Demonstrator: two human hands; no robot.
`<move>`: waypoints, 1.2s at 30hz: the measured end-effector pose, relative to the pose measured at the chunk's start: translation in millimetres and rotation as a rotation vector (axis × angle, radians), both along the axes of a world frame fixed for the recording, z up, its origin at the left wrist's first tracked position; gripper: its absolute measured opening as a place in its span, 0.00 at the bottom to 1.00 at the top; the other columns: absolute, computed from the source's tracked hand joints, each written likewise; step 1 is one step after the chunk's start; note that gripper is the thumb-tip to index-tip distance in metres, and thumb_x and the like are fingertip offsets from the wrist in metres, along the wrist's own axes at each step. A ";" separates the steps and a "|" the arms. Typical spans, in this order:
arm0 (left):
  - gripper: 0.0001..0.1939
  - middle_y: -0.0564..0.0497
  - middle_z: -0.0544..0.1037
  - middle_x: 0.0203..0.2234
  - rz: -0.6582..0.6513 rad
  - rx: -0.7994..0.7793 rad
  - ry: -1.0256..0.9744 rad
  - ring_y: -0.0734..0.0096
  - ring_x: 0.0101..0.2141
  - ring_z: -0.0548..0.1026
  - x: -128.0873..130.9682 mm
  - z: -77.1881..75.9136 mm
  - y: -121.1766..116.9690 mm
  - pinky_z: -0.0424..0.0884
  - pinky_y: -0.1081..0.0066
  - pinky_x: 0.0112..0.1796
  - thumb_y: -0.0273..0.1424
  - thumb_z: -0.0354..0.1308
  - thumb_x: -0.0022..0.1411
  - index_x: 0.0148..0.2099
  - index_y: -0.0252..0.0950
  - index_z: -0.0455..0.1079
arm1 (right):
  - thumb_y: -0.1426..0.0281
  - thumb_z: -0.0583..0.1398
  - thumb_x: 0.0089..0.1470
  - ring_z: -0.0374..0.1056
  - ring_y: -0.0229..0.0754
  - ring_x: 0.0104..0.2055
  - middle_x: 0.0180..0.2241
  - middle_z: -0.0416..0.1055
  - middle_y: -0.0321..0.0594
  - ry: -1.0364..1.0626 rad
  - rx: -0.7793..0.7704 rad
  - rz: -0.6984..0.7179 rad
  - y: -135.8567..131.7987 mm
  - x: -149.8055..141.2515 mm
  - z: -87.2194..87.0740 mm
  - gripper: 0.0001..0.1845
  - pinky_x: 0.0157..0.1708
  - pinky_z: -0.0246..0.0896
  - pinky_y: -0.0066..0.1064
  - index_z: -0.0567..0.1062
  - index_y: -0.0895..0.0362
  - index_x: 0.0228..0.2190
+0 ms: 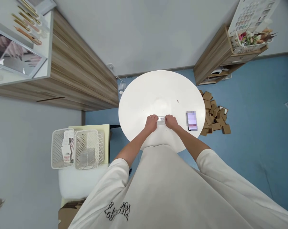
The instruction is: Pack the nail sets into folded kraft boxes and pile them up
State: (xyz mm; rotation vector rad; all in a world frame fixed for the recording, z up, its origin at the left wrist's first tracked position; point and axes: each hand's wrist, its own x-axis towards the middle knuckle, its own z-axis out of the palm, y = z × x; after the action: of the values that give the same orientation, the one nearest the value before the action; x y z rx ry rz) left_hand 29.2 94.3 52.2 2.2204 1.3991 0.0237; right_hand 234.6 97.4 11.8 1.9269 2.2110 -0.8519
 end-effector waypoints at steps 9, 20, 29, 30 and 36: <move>0.25 0.40 0.67 0.61 -0.228 -0.047 0.040 0.54 0.62 0.63 19.3 -21.6 -25.1 0.57 0.53 0.60 0.20 0.48 0.62 0.59 0.39 0.65 | 0.73 0.48 0.66 0.65 0.53 0.47 0.46 0.71 0.53 -0.008 -0.019 -0.003 4.6 2.6 -9.9 0.14 0.45 0.56 0.40 0.72 0.57 0.43; 0.32 0.41 0.54 0.70 -0.100 -0.037 0.082 0.52 0.69 0.51 22.7 -45.9 -4.9 0.53 0.47 0.62 0.20 0.53 0.59 0.64 0.43 0.56 | 0.71 0.50 0.65 0.61 0.54 0.56 0.57 0.67 0.51 0.075 0.065 -0.067 -3.5 11.3 5.7 0.18 0.54 0.55 0.43 0.69 0.57 0.54; 0.28 0.42 0.67 0.59 -0.081 -0.138 0.064 0.51 0.61 0.62 15.2 -31.4 -3.4 0.57 0.53 0.58 0.26 0.58 0.57 0.59 0.41 0.59 | 0.76 0.51 0.62 0.54 0.54 0.63 0.61 0.63 0.47 0.090 0.123 0.188 -50.0 7.3 26.1 0.23 0.62 0.45 0.47 0.71 0.53 0.56; 0.27 0.42 0.68 0.57 -0.081 -0.149 0.057 0.51 0.60 0.63 12.3 -29.8 -6.9 0.58 0.54 0.57 0.28 0.59 0.57 0.58 0.41 0.60 | 0.76 0.52 0.61 0.54 0.54 0.63 0.62 0.63 0.47 0.094 0.104 0.217 -53.8 3.9 24.4 0.23 0.62 0.45 0.47 0.71 0.53 0.56; 0.24 0.44 0.73 0.52 -0.047 -0.210 0.014 0.53 0.54 0.70 -7.7 -29.2 -41.2 0.61 0.55 0.54 0.31 0.62 0.55 0.53 0.41 0.63 | 0.74 0.57 0.59 0.57 0.54 0.62 0.62 0.64 0.47 0.079 0.045 0.330 -74.9 -17.7 17.8 0.23 0.61 0.47 0.46 0.70 0.54 0.56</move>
State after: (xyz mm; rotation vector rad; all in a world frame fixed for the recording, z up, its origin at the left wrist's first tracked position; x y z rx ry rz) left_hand 21.5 53.1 23.0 2.0815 1.2928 -0.1487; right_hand 216.9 22.5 29.6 1.5022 2.5154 -0.8426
